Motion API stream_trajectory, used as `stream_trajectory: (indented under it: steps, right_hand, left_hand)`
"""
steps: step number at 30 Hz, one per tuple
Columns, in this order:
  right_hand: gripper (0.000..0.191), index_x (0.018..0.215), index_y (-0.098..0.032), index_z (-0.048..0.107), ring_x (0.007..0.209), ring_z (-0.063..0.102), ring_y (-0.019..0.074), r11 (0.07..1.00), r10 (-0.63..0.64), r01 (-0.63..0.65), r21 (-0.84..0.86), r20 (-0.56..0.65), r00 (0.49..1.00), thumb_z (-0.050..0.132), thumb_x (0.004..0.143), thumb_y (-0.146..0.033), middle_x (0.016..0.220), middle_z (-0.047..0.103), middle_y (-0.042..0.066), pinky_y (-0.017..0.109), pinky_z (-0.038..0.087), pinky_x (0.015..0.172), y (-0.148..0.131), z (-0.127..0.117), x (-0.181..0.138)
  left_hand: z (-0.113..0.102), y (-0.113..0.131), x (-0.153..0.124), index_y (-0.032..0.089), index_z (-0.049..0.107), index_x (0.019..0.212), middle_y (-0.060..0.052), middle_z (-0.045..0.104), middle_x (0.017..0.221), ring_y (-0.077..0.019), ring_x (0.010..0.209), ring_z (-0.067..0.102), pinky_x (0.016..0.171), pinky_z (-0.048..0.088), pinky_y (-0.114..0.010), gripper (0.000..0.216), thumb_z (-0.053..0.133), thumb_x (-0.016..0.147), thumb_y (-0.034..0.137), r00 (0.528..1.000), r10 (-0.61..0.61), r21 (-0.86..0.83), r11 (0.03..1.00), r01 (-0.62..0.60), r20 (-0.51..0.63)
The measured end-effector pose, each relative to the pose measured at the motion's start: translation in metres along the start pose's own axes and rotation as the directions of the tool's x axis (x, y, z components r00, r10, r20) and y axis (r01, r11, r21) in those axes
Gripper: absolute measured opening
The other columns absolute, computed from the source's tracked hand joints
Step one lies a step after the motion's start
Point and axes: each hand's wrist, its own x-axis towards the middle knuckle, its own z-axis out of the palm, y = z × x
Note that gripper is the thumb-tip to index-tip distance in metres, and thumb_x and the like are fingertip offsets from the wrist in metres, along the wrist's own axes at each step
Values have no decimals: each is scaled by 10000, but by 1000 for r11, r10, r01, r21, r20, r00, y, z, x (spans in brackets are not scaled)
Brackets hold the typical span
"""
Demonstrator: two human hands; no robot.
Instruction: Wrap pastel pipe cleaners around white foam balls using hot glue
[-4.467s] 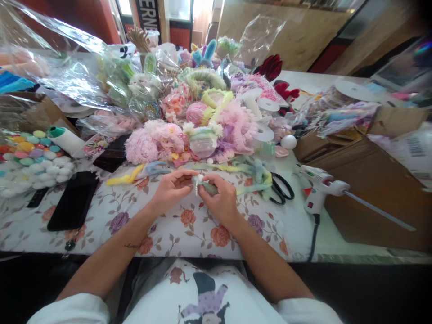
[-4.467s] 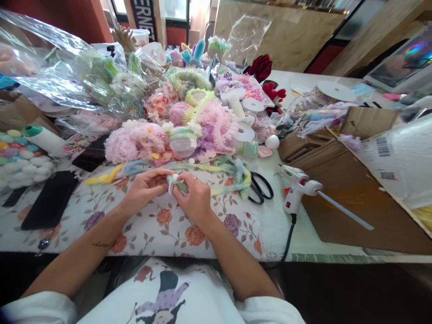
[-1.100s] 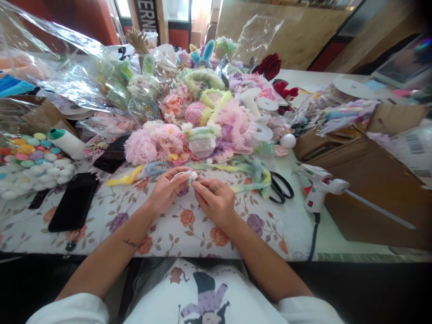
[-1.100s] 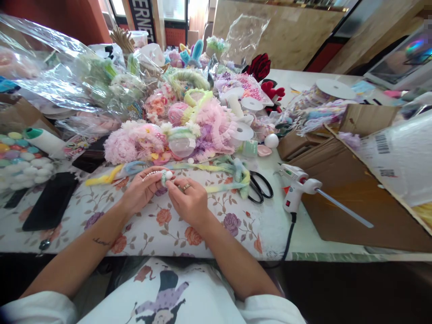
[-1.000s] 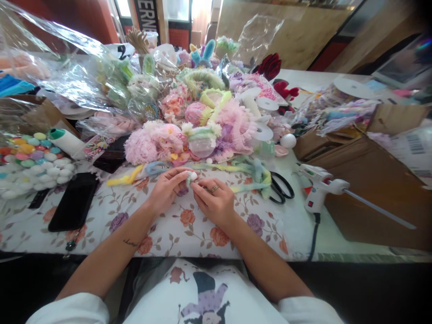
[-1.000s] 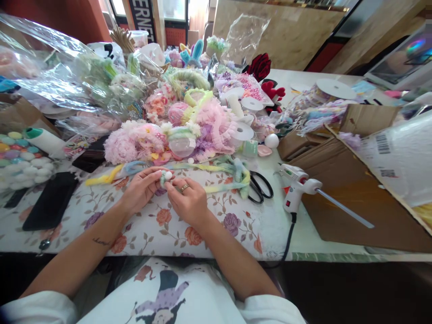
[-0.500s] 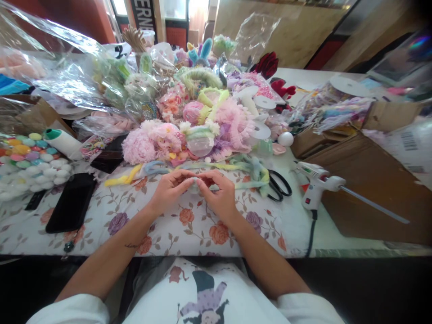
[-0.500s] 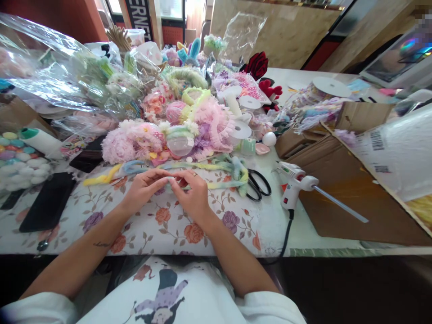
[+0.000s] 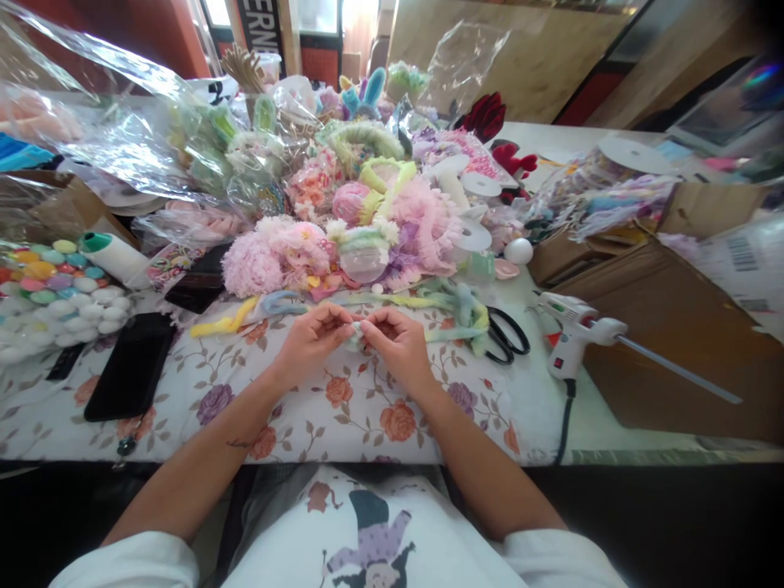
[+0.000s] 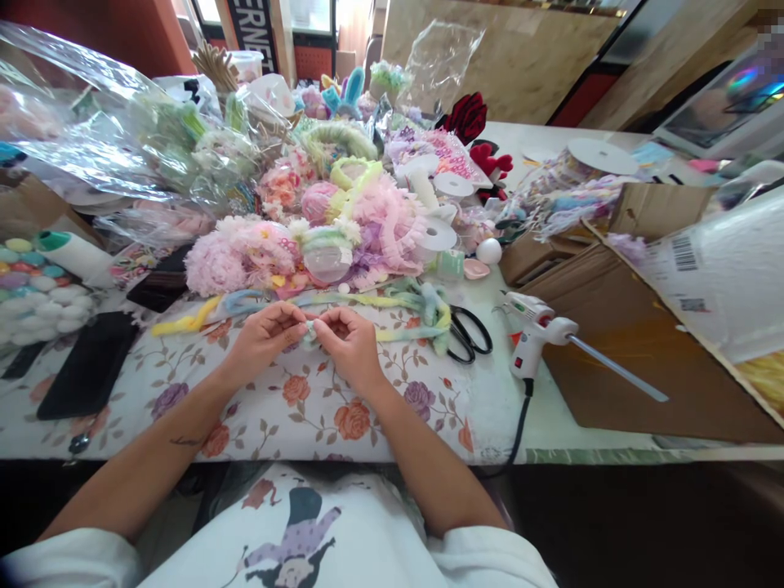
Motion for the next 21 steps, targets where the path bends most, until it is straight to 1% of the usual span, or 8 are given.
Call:
stream_trajectory:
  steps: [3, 8, 11, 14, 18, 21]
  right_hand:
    - [231, 708, -180, 609, 497, 565, 116, 994, 52, -53, 91, 23, 998, 698, 757, -387, 566, 606, -19, 242, 490, 516, 1, 0, 1]
    - [223, 693, -178, 614, 483, 586, 114, 980, 82, -89, 176, 48, 995, 722, 739, -368, 553, 632, -18, 239, 503, 520, 2, 1, 2]
    - [213, 691, -182, 614, 486, 594, 118, 979, 88, -95, 181, 46, 995, 722, 736, -360, 556, 638, -18, 244, 511, 525, 3, 1, 1]
    - [199, 685, -185, 610, 481, 593, 118, 978, 92, -98, 186, 44, 995, 717, 736, -345, 554, 641, -18, 243, 512, 521, 3, 2, 1]
    - [202, 687, -186, 611, 490, 603, 127, 976, 97, -105, 189, 52, 994, 720, 734, -349, 555, 654, -10, 252, 519, 527, 2, 3, 0]
    - [208, 692, -183, 618, 503, 609, 130, 976, 102, -110, 190, 51, 993, 725, 735, -356, 554, 656, -7, 253, 522, 532, 1, 3, 0]
  left_hand:
    - [0, 0, 1, 164, 628, 864, -89, 714, 1002, -173, 865, 647, 744, 510, -282, 223, 720, 778, 348, 1000, 0, -15, 1000, 0, -13]
    - [1, 2, 1, 166, 623, 805, -82, 726, 961, -192, 893, 656, 787, 521, -304, 224, 752, 742, 337, 1000, -2, 6, 1000, 2, -31]
    - [1, 2, 0, 173, 623, 893, -76, 716, 991, -182, 885, 658, 759, 527, -290, 237, 744, 754, 324, 999, 5, -18, 1000, -6, -32]
    - [1, 2, 0, 178, 629, 943, -92, 689, 1104, -169, 874, 657, 733, 525, -275, 252, 742, 759, 307, 999, 17, -25, 1000, -18, -39]
    - [0, 3, -1, 170, 669, 867, -110, 644, 1200, -172, 915, 638, 737, 511, -271, 153, 713, 789, 294, 998, 64, 62, 996, -62, -27]
    - [-1, 3, -1, 171, 678, 840, -107, 647, 1178, -164, 885, 636, 705, 500, -265, 131, 704, 797, 292, 997, 81, 119, 990, -78, -20]
